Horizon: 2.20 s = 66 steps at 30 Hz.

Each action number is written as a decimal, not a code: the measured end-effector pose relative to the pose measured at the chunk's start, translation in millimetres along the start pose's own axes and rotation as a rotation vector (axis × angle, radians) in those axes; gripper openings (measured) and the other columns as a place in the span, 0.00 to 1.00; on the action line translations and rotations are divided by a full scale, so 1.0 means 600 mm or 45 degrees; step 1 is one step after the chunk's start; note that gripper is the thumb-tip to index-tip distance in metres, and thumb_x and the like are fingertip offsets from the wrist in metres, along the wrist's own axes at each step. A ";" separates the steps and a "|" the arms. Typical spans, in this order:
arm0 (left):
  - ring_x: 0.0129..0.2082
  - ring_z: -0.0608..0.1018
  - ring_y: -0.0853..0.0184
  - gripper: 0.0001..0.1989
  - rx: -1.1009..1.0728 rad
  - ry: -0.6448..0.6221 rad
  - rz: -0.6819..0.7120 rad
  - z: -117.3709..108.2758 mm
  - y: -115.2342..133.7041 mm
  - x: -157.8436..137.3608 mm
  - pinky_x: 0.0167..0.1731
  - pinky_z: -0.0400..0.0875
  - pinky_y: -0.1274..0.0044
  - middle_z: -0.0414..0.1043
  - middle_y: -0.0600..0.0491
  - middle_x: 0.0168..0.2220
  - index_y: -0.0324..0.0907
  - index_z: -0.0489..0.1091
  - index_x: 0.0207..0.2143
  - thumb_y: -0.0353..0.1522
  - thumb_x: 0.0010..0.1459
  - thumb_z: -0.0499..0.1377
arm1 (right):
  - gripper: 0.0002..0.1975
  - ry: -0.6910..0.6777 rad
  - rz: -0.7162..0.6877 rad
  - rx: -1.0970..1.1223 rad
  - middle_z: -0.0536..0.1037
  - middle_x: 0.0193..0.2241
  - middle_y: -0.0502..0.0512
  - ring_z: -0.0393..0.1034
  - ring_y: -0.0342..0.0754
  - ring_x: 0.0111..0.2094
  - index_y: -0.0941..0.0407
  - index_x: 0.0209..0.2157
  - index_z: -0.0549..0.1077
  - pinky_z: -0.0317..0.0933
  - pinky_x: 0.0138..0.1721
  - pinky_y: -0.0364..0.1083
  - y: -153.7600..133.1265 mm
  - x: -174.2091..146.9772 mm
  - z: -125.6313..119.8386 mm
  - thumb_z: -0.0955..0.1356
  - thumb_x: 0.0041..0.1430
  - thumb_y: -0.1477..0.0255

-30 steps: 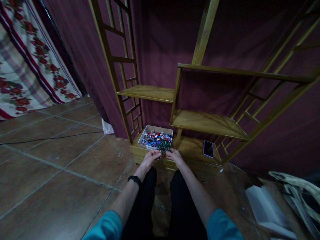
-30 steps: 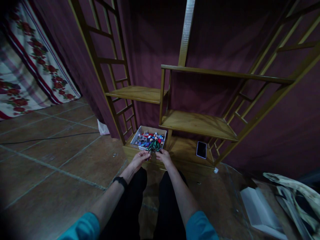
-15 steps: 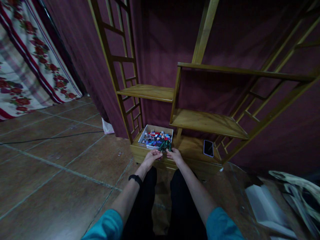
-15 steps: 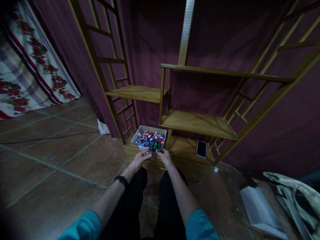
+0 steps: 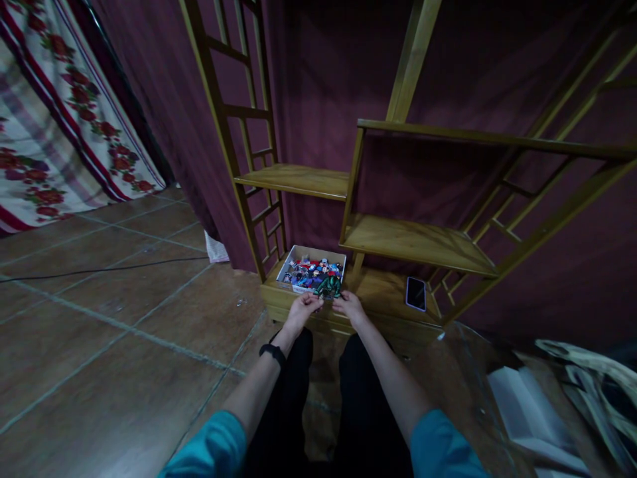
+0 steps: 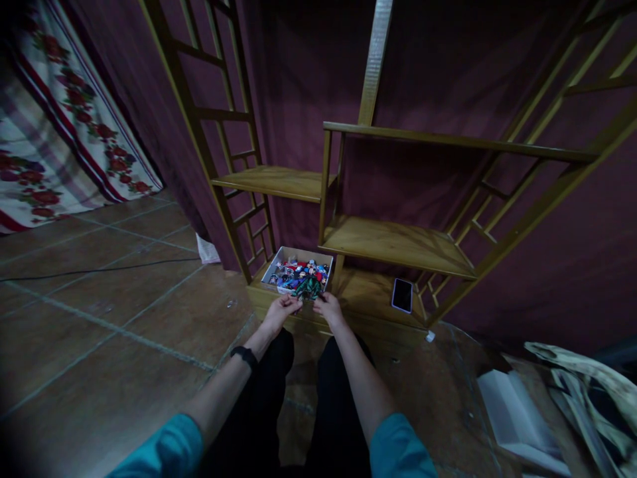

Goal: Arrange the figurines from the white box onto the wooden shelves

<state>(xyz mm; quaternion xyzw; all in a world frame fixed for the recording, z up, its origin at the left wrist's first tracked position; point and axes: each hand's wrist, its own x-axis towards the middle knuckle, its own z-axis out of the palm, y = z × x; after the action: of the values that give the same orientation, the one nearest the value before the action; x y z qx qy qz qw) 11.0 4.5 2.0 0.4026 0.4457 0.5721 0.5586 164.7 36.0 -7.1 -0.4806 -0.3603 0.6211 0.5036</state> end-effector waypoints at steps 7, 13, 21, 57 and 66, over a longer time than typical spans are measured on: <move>0.23 0.68 0.72 0.14 0.153 0.083 0.148 0.006 -0.004 -0.002 0.27 0.62 0.80 0.67 0.58 0.20 0.40 0.65 0.23 0.34 0.35 0.67 | 0.14 -0.050 0.013 0.066 0.72 0.28 0.47 0.71 0.39 0.27 0.57 0.29 0.68 0.69 0.39 0.47 -0.005 -0.008 -0.004 0.72 0.37 0.79; 0.25 0.69 0.70 0.11 0.263 0.156 0.222 0.011 -0.007 -0.011 0.28 0.60 0.80 0.67 0.57 0.22 0.41 0.67 0.25 0.34 0.39 0.66 | 0.15 -0.083 0.002 0.048 0.73 0.28 0.47 0.70 0.40 0.28 0.57 0.30 0.69 0.68 0.40 0.48 -0.001 -0.007 -0.006 0.73 0.37 0.77; 0.32 0.71 0.63 0.08 0.647 0.222 0.356 0.008 -0.005 -0.034 0.30 0.58 0.79 0.69 0.51 0.26 0.45 0.69 0.27 0.36 0.44 0.64 | 0.14 -0.110 0.048 -0.007 0.73 0.28 0.48 0.70 0.41 0.26 0.56 0.30 0.69 0.69 0.37 0.48 -0.001 -0.004 -0.011 0.71 0.38 0.81; 0.39 0.72 0.62 0.23 2.153 -0.286 1.038 0.031 0.016 -0.057 0.39 0.62 0.71 0.70 0.41 0.38 0.28 0.48 0.58 0.26 0.60 0.41 | 0.20 -0.175 -0.352 -0.185 0.77 0.33 0.52 0.71 0.47 0.35 0.55 0.34 0.71 0.65 0.37 0.46 -0.004 -0.005 -0.048 0.73 0.35 0.64; 0.38 0.72 0.63 0.22 2.151 -0.323 1.059 0.034 0.031 -0.075 0.40 0.62 0.72 0.69 0.43 0.37 0.29 0.48 0.57 0.24 0.60 0.40 | 0.15 -0.184 -0.319 -0.140 0.77 0.31 0.51 0.71 0.47 0.34 0.54 0.31 0.73 0.65 0.37 0.48 0.002 -0.013 -0.063 0.72 0.37 0.65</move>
<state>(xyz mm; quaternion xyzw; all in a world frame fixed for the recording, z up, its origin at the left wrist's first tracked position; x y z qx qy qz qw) 27.9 -38.6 27.1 0.8591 0.4688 0.1654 -0.1217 200.6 27.0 -16.7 -0.4128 -0.4863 0.5657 0.5226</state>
